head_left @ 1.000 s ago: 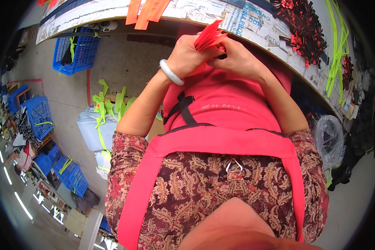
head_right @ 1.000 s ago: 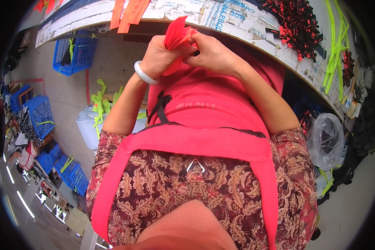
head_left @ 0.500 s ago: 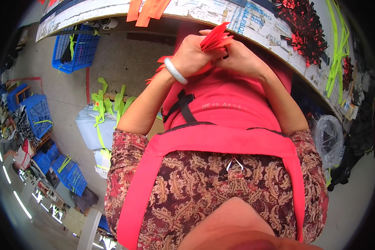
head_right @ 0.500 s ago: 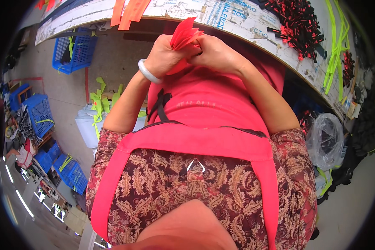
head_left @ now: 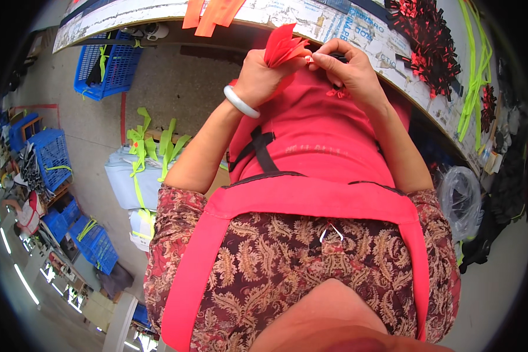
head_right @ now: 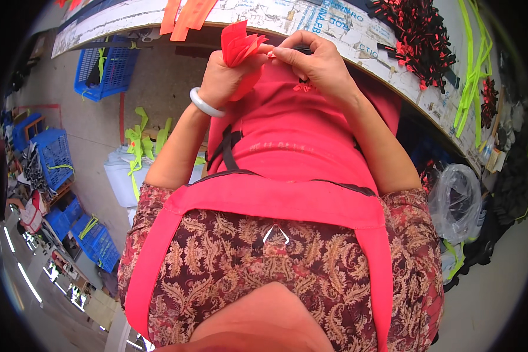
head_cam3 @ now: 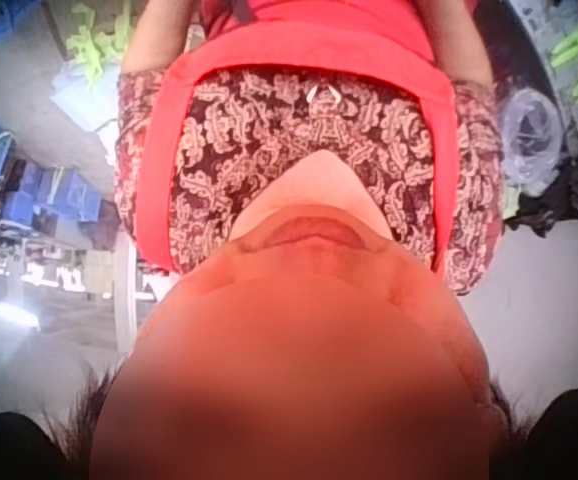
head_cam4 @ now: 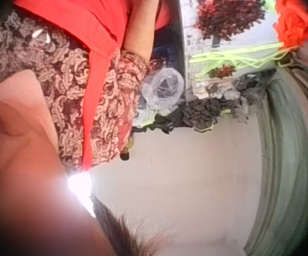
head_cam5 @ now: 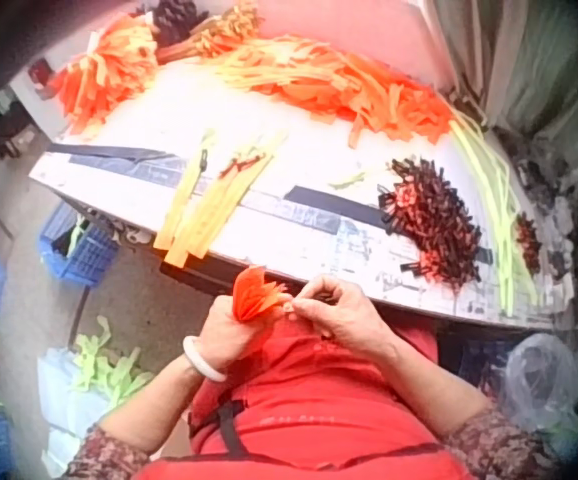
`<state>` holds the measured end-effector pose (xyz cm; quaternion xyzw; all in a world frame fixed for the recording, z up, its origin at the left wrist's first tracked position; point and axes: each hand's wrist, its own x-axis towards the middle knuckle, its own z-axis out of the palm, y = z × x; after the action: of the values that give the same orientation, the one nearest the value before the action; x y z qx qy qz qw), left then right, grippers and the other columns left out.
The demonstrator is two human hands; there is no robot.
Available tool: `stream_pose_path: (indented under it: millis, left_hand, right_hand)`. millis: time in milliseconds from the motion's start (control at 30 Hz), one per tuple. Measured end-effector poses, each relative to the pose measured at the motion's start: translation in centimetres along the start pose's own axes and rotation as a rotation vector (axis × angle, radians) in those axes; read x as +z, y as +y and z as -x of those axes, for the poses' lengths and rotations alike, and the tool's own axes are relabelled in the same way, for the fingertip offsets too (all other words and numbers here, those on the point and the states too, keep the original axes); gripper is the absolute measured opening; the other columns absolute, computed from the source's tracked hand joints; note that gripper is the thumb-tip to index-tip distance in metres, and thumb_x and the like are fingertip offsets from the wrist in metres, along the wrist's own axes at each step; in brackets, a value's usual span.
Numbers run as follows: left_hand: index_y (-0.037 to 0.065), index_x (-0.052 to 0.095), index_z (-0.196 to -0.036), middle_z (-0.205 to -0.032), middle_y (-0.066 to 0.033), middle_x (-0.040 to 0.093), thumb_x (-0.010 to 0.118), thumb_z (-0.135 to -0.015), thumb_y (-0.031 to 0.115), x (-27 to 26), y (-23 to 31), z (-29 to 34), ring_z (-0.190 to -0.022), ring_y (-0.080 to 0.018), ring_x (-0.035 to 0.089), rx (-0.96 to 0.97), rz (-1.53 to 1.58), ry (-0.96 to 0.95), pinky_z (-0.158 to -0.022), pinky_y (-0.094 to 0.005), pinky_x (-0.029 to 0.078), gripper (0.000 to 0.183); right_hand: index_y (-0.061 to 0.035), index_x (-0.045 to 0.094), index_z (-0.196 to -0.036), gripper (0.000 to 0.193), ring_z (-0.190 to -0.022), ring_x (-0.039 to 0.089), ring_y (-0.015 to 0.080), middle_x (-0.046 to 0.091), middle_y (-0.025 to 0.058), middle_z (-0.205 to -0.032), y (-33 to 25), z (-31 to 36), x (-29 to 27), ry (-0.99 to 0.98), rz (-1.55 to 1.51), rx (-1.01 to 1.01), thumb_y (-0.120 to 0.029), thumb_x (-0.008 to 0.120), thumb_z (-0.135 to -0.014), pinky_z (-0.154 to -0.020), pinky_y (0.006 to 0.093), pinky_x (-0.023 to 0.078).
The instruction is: Attaching plastic buckles to orange fabric straps at a workstation.
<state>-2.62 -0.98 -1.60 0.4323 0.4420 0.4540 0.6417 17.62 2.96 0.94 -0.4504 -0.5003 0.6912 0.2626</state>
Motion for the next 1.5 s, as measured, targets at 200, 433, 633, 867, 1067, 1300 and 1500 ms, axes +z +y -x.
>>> stream_pose_path:
  millis: [200, 433, 633, 867, 1067, 1300, 1500]
  left_hand:
    - [0.002, 0.069, -0.105, -0.077, 0.0005, 0.063, 0.070, -0.085, 0.012, -0.4, 0.1, 0.0, -0.063, -0.0046, 0.053, -0.090, 0.126, -0.027, -0.055, -0.0207, 0.042, 0.022]
    - [0.000, 0.068, -0.092, -0.077, -0.0043, 0.067, 0.075, -0.080, 0.013, -1.4, -0.1, 0.0, -0.061, -0.0065, 0.056, -0.212, 0.175, 0.010, -0.054, -0.0214, 0.044, 0.019]
    - [0.000, 0.068, -0.089, -0.072, -0.0055, 0.067, 0.074, -0.082, 0.015, -0.8, 0.1, -0.1, -0.059, -0.0065, 0.055, -0.196, 0.092, -0.046, -0.053, -0.0202, 0.042, 0.018]
    - [-0.001, 0.067, -0.087, -0.074, -0.0052, 0.067, 0.072, -0.083, 0.014, -1.2, 0.1, -0.2, -0.062, -0.0073, 0.057, -0.112, 0.186, 0.012, -0.057, -0.0204, 0.044, 0.015]
    - [-0.002, 0.066, -0.096, -0.083, -0.0064, 0.067, 0.072, -0.082, 0.009, -1.0, -0.2, 0.0, -0.075, -0.0118, 0.063, -0.100, 0.167, -0.031, -0.069, -0.0241, 0.051, 0.019]
    - [-0.001, 0.066, -0.105, -0.089, -0.0042, 0.068, 0.075, -0.079, 0.008, -1.4, 0.0, 0.5, -0.078, -0.0108, 0.063, -0.196, 0.178, -0.011, -0.070, -0.0242, 0.051, 0.028]
    - [0.000, 0.067, -0.102, -0.085, -0.0021, 0.067, 0.073, -0.082, 0.009, -1.4, -0.3, 0.5, -0.074, -0.0076, 0.060, -0.074, 0.322, 0.009, -0.064, -0.0198, 0.047, 0.023]
  right_hand:
    - [-0.0036, 0.063, -0.093, 0.015, -0.053, 0.042, 0.0007, 0.054, -0.0042, -0.068, -0.2, 0.4, 0.7, 0.039, -0.028, -0.049, -0.016, 0.069, -0.087, -0.046, 0.0166, 0.034]
    - [-0.0027, 0.064, -0.096, 0.014, -0.052, 0.046, 0.0013, 0.057, -0.0039, -0.067, -0.4, 0.6, 1.2, 0.021, 0.133, 0.019, -0.013, 0.068, -0.087, -0.047, 0.0168, 0.037]
    - [-0.0028, 0.062, -0.093, 0.010, -0.053, 0.048, 0.0024, 0.059, -0.0012, -0.074, -0.2, 0.8, 0.9, 0.025, 0.147, -0.058, -0.012, 0.064, -0.089, -0.047, 0.0176, 0.039]
    - [-0.0029, 0.063, -0.094, 0.015, -0.051, 0.046, 0.0035, 0.062, 0.0016, -0.077, 2.2, 0.7, -0.1, -0.163, 0.218, -0.056, -0.017, 0.062, -0.091, -0.045, 0.0181, 0.037]
    - [-0.0047, 0.066, -0.094, 0.019, -0.049, 0.043, 0.0022, 0.062, 0.0001, -0.069, -0.3, 1.1, 1.2, -0.188, 0.076, 0.247, -0.023, 0.066, -0.088, -0.041, 0.0187, 0.033]
    - [-0.0046, 0.066, -0.091, 0.018, -0.050, 0.043, 0.0018, 0.060, -0.0001, -0.069, 0.3, 0.8, 1.0, -0.102, 0.006, 0.141, -0.022, 0.067, -0.088, -0.042, 0.0181, 0.033]
    - [-0.0046, 0.065, -0.094, 0.017, -0.050, 0.043, 0.0023, 0.061, 0.0010, -0.073, 0.4, 0.6, 0.9, -0.104, -0.035, 0.138, -0.021, 0.066, -0.090, -0.042, 0.0173, 0.033]
